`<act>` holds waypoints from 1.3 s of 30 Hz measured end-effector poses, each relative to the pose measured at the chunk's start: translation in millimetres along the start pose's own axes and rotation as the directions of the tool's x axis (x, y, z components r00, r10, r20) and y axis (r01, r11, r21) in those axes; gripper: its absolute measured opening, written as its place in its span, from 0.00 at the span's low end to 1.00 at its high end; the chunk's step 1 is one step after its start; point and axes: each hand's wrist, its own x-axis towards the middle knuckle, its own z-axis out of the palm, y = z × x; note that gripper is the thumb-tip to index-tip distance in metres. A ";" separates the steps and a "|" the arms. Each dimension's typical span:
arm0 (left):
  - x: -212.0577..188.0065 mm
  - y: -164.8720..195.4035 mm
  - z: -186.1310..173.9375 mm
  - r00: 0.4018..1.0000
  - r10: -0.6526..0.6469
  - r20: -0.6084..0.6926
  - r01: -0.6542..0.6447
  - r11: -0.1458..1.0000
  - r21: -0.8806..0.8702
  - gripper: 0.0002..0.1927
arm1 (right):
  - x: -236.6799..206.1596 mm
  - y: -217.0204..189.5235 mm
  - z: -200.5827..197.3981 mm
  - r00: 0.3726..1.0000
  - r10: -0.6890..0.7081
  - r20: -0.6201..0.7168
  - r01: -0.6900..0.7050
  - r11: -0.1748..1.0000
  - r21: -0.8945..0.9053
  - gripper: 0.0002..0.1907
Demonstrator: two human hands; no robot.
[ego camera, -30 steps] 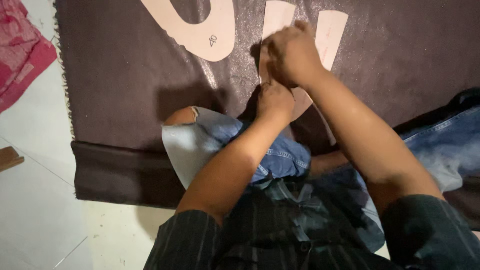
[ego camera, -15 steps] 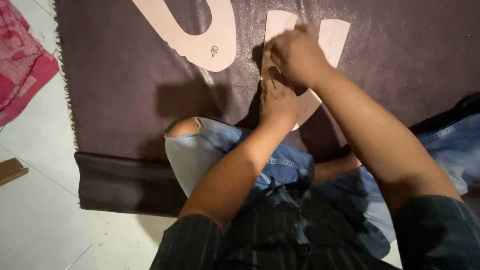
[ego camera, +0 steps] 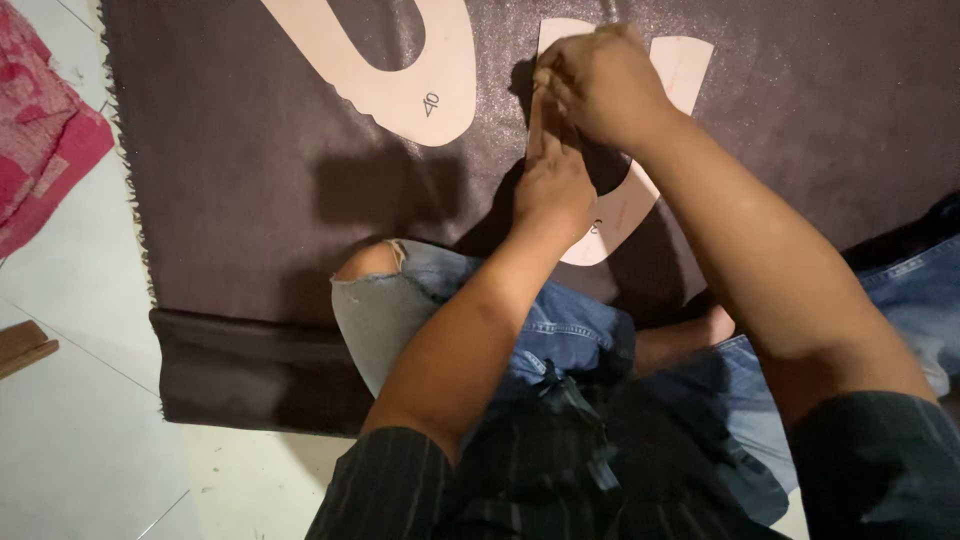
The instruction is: The person sits on the floor and uses a small marking tool to trace the outlines of two U-shaped paper patterns onto a large piece of dark fabric. They reposition the patterns and continue tracing along the edges to mark the fabric for cutting.
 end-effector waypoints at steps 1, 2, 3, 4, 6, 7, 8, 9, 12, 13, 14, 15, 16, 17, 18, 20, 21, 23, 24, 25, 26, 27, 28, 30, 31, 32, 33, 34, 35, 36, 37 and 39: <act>0.2 -0.3 -0.2 1.000 0.019 -0.025 -0.019 1.000 -0.012 0.35 | 3.1 1.1 -0.7 1.000 -0.015 -0.011 0.015 0.999 -0.028 0.05; 0.2 -1.4 -0.1 0.990 0.073 -0.119 -0.075 0.997 -0.016 0.36 | 7.6 3.8 -1.5 0.998 0.007 -0.059 -0.006 1.000 0.024 0.05; 0.2 -3.1 -0.1 0.969 0.125 -0.211 -0.131 0.991 -0.015 0.37 | 12.6 7.3 -2.7 0.994 0.032 -0.106 -0.024 0.997 0.078 0.04; 0.1 -4.9 0.0 0.938 0.175 -0.301 -0.186 0.982 -0.009 0.37 | 15.2 8.9 -2.9 0.987 0.059 -0.150 -0.039 0.990 0.133 0.04; 2.3 -6.9 -0.1 0.925 0.196 -0.326 -0.213 0.977 -0.016 0.38 | 16.2 10.0 -3.3 0.989 0.051 -0.141 -0.033 0.991 0.129 0.04; 4.1 -6.9 -0.3 0.917 0.209 -0.339 -0.229 0.973 -0.020 0.39 | 15.8 10.2 -4.0 0.989 0.048 -0.137 -0.031 0.992 0.125 0.04; 5.8 -6.8 -0.5 0.935 0.193 -0.297 -0.206 0.979 -0.011 0.38 | 14.9 9.8 -4.4 0.993 0.072 -0.098 -0.061 0.992 0.114 0.04; 7.9 -6.9 -1.3 0.951 0.176 -0.255 -0.182 0.983 -0.001 0.38 | 14.5 9.3 -4.7 0.994 0.097 -0.060 -0.090 0.991 0.103 0.05; 10.0 -9.0 -2.3 0.952 0.169 -0.255 -0.181 0.983 -0.026 0.38 | 17.4 9.8 -5.9 0.991 0.113 -0.078 -0.102 0.986 0.129 0.04; 10.1 -10.1 -2.3 0.945 0.172 -0.277 -0.191 0.981 -0.044 0.38 | 19.7 10.8 -6.0 0.989 0.109 -0.105 -0.093 0.984 0.149 0.05; 10.8 -11.3 -2.3 0.950 0.165 -0.266 -0.185 0.981 -0.053 0.37 | 21.8 11.7 -5.9 0.987 0.119 -0.104 -0.102 0.982 0.159 0.05; 12.4 -13.0 -3.0 0.954 0.158 -0.256 -0.179 0.982 -0.061 0.35 | 24.1 12.7 -5.2 0.986 0.128 -0.105 -0.109 0.979 0.169 0.05; 13.5 -14.5 -3.3 0.958 0.151 -0.245 -0.172 0.983 -0.069 0.34 | 25.2 13.5 -4.5 0.985 0.138 -0.105 -0.118 0.977 0.180 0.05; 14.0 -15.6 -3.2 0.947 0.172 -0.270 -0.196 0.979 -0.064 0.32 | 25.1 14.2 -4.0 0.986 0.135 -0.094 -0.116 0.976 0.185 0.05; 14.6 -16.4 -3.4 0.936 0.192 -0.296 -0.219 0.974 -0.061 0.29 | 24.7 15.0 -3.5 0.988 0.132 -0.083 -0.114 0.975 0.189 0.05; 15.0 -17.4 -4.3 0.917 0.225 -0.329 -0.258 0.964 -0.060 0.27 | 23.4 16.1 -1.8 0.986 0.140 -0.088 -0.122 0.976 0.181 0.06; 14.6 -18.0 -5.2 0.911 0.237 -0.337 -0.273 0.960 -0.064 0.28 | 23.4 16.6 -0.6 0.983 0.150 -0.103 -0.132 0.977 0.168 0.06; 14.7 -17.2 -8.0 0.917 0.230 -0.327 -0.272 0.959 -0.087 0.29 | 24.3 18.5 1.1 0.981 0.151 -0.124 -0.137 0.984 0.115 0.07; 13.3 -16.7 -9.1 0.930 0.208 -0.303 -0.250 0.962 -0.107 0.29 | 24.6 19.1 2.1 0.981 0.145 -0.125 -0.136 0.988 0.078 0.07; 12.0 -16.5 -10.4 0.942 0.186 -0.278 -0.228 0.965 -0.127 0.30 | 24.8 19.6 3.1 0.982 0.139 -0.125 -0.135 0.990 0.040 0.08; 11.3 -16.6 -12.1 0.927 0.213 -0.310 -0.257 0.960 -0.110 0.31 | 25.4 20.9 3.1 0.980 0.176 -0.097 -0.168 0.982 0.089 0.09; 10.5 -16.5 -13.3 0.910 0.240 -0.339 -0.287 0.953 -0.093 0.32 | 25.5 22.2 3.0 0.975 0.214 -0.067 -0.204 0.969 0.137 0.09; 9.9 -16.4 -14.0 0.891 0.268 -0.366 -0.316 0.946 -0.075 0.33 | 24.9 22.8 3.1 0.967 0.251 -0.035 -0.241 0.953 0.182 0.11; 11.3 -15.8 -15.0 0.961 0.172 -0.218 -0.196 0.976 -0.097 0.35 | 22.5 23.0 3.6 0.977 0.171 -0.126 -0.152 0.977 0.148 0.07; 12.4 -15.8 -15.0 0.983 0.119 -0.142 -0.134 0.986 -0.100 0.36 | 21.4 22.7 4.0 0.977 0.127 -0.170 -0.106 0.986 0.128 0.06; 13.5 -15.8 -14.6 0.968 0.152 -0.197 -0.172 0.981 -0.088 0.36 | 20.6 22.5 4.1 0.975 0.154 -0.158 -0.131 0.981 0.142 0.06; 14.9 -16.1 -14.1 0.951 0.184 -0.250 -0.208 0.975 -0.073 0.36 | 20.1 22.0 4.4 0.973 0.181 -0.145 -0.158 0.975 0.157 0.07; 15.1 -16.3 -12.9 0.929 0.216 -0.300 -0.244 0.968 -0.058 0.37 | 18.9 21.5 3.9 0.969 0.209 -0.129 -0.186 0.968 0.171 0.07; 14.7 -17.0 -11.2 0.936 0.210 -0.282 -0.237 0.969 -0.066 0.37 | 17.3 21.1 3.0 0.974 0.195 -0.117 -0.171 0.967 0.187 0.07; 15.5 -18.0 -10.6 0.941 0.206 -0.267 -0.232 0.970 -0.071 0.37 | 16.7 21.7 1.0 0.978 0.180 -0.110 -0.155 0.967 0.203 0.06; 16.3 -18.8 -9.7 0.946 0.202 -0.252 -0.228 0.971 -0.077 0.36 | 16.1 22.2 -1.0 0.981 0.164 -0.102 -0.139 0.966 0.217 0.06; 17.7 -20.5 -7.8 0.954 0.202 -0.221 -0.225 0.971 -0.083 0.38 | 10.9 24.4 -8.0 0.980 0.167 -0.110 -0.155 0.981 0.115 0.07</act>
